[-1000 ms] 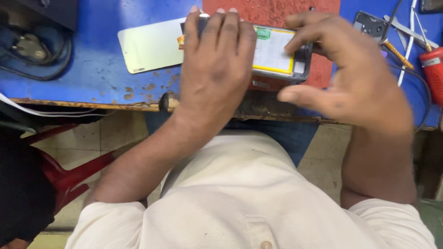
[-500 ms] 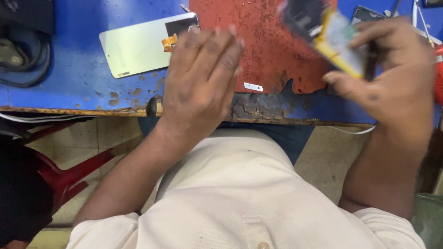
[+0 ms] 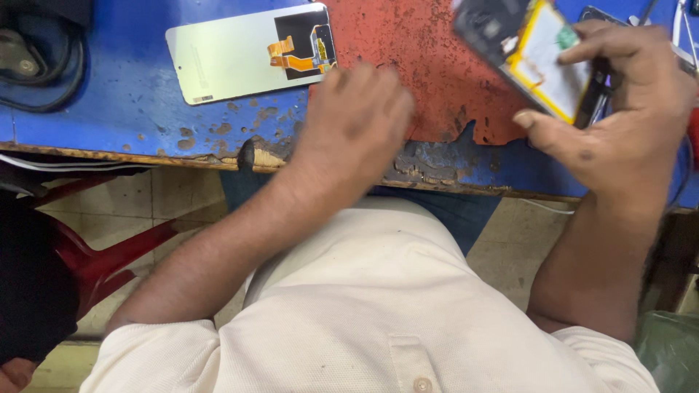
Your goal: The person reassembles a smartphone by connecting internal ribbon cables and securing the back cover. They use a screwdriver to tighten screws on the device's frame and a heat gun to warm the edges of the casing. The task involves careful manipulation of the battery and display components within the phone's chassis.
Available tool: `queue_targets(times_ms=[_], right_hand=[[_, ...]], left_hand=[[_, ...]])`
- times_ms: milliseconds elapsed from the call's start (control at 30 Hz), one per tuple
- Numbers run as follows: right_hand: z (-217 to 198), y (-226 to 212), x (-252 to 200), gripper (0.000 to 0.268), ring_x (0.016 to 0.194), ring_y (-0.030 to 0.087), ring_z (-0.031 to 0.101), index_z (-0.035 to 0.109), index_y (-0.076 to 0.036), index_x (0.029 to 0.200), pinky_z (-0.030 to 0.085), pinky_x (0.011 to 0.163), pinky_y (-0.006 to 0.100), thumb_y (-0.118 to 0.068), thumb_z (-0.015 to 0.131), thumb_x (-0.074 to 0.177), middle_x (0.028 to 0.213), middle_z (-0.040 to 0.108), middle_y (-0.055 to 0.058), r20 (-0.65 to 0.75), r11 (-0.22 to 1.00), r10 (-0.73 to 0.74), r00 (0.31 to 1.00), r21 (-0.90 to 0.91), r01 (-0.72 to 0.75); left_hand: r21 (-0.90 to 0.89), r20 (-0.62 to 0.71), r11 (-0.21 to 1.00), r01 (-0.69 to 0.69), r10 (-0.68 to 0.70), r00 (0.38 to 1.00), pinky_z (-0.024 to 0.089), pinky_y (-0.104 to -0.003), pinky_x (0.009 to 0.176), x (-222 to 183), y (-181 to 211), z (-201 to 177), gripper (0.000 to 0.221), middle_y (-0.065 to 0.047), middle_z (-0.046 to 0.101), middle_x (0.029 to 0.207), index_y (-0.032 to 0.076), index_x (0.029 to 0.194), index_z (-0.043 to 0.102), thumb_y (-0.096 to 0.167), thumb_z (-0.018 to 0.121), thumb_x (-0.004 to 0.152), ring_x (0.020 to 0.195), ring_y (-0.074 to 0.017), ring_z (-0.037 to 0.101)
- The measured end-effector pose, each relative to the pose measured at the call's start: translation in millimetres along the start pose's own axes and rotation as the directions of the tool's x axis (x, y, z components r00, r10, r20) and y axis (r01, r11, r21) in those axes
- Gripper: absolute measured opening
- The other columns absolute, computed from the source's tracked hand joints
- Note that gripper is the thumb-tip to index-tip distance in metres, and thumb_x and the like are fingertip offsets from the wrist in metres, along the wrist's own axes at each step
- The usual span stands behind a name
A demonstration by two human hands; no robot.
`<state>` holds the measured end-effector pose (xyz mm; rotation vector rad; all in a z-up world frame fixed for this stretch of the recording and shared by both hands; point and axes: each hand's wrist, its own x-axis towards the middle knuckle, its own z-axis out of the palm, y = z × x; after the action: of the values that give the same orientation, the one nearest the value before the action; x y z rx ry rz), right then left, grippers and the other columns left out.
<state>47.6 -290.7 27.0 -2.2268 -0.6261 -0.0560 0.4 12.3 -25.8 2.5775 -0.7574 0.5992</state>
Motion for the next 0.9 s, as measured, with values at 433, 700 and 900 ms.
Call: queue_targets(times_ms=[433, 700, 900], right_hand=[[44.6, -29.8, 30.1, 0.063, 0.131, 0.033, 0.054, 0.071, -0.012, 0.116, 0.043, 0.109, 0.048, -0.031, 0.098, 0.063, 0.14, 0.066, 0.008, 0.308, 0.929, -0.075, 0.948, -0.324, 0.179], [50.7, -40.4, 30.8, 0.054, 0.133, 0.035, 0.047, 0.072, -0.008, 0.119, 0.033, 0.106, 0.052, -0.028, 0.09, 0.072, 0.144, 0.06, 0.011, 0.309, 0.93, -0.137, 0.941, -0.287, 0.23], [-9.0, -0.9, -1.6, 0.021, 0.099, 0.027, 0.072, 0.073, -0.002, 0.115, 0.056, 0.088, 0.032, 0.008, 0.073, 0.096, 0.11, 0.074, 0.012, -0.16, 0.914, -0.03, 0.987, -0.405, -0.037]], left_hand=[[0.128, -0.004, 0.948, 0.292, -0.294, 0.956, 0.044, -0.045, 0.091, -25.2, -57.3, -38.8, 0.01, -0.012, 0.054, 0.101, 0.003, 0.1, 0.062, 0.005, 0.071, 0.096, 0.098, -0.0299, 0.052], [0.077, -0.023, 0.935, 0.346, -0.345, 0.938, 0.047, -0.047, 0.089, -23.6, -59.7, -40.4, 0.013, -0.018, 0.057, 0.105, -0.003, 0.105, 0.062, -0.007, 0.069, 0.094, 0.105, -0.0368, 0.055], [-0.057, -0.092, 0.943, 0.328, -0.332, 0.939, 0.049, -0.039, 0.087, -40.5, -70.5, -36.1, 0.029, -0.013, 0.059, 0.112, -0.001, 0.115, 0.06, -0.02, 0.055, 0.093, 0.102, -0.0293, 0.062]])
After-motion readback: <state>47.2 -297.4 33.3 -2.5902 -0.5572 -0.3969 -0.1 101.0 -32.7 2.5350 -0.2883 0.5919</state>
